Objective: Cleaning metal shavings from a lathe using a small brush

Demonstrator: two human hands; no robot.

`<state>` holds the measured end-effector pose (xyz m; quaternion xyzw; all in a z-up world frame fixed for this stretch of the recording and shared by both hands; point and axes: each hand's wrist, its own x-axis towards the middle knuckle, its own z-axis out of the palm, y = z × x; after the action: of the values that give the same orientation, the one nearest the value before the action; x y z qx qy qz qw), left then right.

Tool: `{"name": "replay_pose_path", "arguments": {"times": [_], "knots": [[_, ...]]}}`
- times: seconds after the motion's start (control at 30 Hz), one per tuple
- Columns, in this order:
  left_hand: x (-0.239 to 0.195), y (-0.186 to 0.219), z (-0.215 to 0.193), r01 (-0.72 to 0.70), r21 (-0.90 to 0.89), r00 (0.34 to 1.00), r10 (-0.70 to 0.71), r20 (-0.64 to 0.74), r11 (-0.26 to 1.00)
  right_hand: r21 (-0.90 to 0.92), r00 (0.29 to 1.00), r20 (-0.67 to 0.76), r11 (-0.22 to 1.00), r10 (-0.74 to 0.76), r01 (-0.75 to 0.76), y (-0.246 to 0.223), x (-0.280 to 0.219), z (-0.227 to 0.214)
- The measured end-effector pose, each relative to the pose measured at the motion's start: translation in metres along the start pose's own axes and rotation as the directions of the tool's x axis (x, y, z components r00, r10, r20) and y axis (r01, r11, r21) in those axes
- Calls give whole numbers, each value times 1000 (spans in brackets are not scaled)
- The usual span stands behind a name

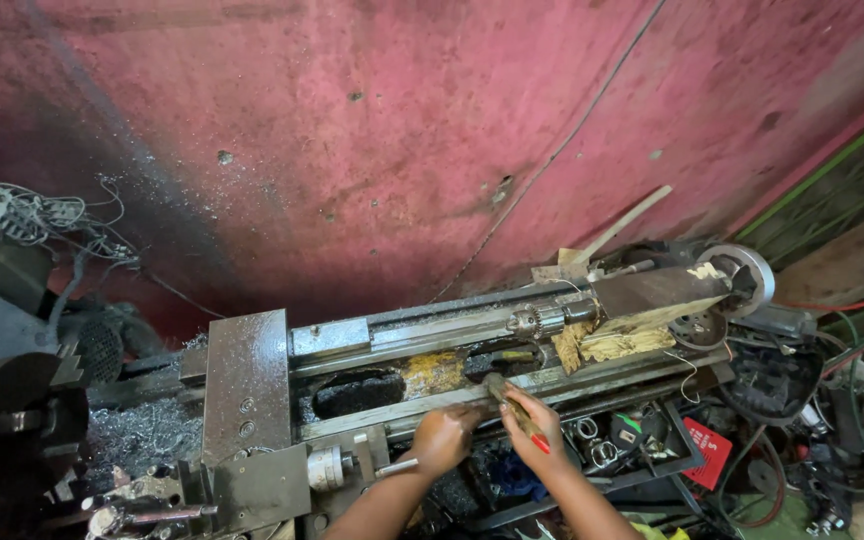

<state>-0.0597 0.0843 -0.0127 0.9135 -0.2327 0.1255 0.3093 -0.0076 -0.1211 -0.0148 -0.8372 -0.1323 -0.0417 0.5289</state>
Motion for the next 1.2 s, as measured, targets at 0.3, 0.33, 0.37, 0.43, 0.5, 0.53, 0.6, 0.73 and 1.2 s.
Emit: {"name": "replay_pose_path", "arguments": {"times": [0.3, 0.33, 0.37, 0.43, 0.5, 0.53, 0.6, 0.73, 1.2], "knots": [[35, 38, -27, 243, 238, 894, -313, 322, 940, -3, 997, 19, 997, -78, 78, -18, 1, -9], [33, 38, -24, 241, 237, 894, -310, 324, 941, -4, 997, 16, 997, -77, 77, -12, -1, -10], [32, 36, -21, 204, 147, 966, -224, 130, 968, -118, 994, 94, 991, -59, 70, -5, -1, -10], [34, 36, -21, 143, 67, 988, -138, -75, 987, -231, 986, 164, 971, -31, 69, -1, 2, -10], [38, 40, -24, 341, 110, 915, -357, 187, 933, -329, 956, 293, 937, -17, 117, -5, 6, -12], [39, 41, -22, 338, 109, 915, -354, 192, 935, -330, 957, 290, 937, -13, 112, -1, 4, -11], [43, 40, -20, 357, 207, 870, -405, 282, 911, -358, 979, 203, 928, -26, 99, 7, 4, -10], [57, 44, -16, 374, 223, 867, -425, 260, 900, -328, 974, 219, 936, -51, 123, 9, 10, -10], [50, 7, 68, -141, 16, 985, 142, -103, 990, -175, 991, -120, 984, -53, 31, 18, -4, -34]]}}
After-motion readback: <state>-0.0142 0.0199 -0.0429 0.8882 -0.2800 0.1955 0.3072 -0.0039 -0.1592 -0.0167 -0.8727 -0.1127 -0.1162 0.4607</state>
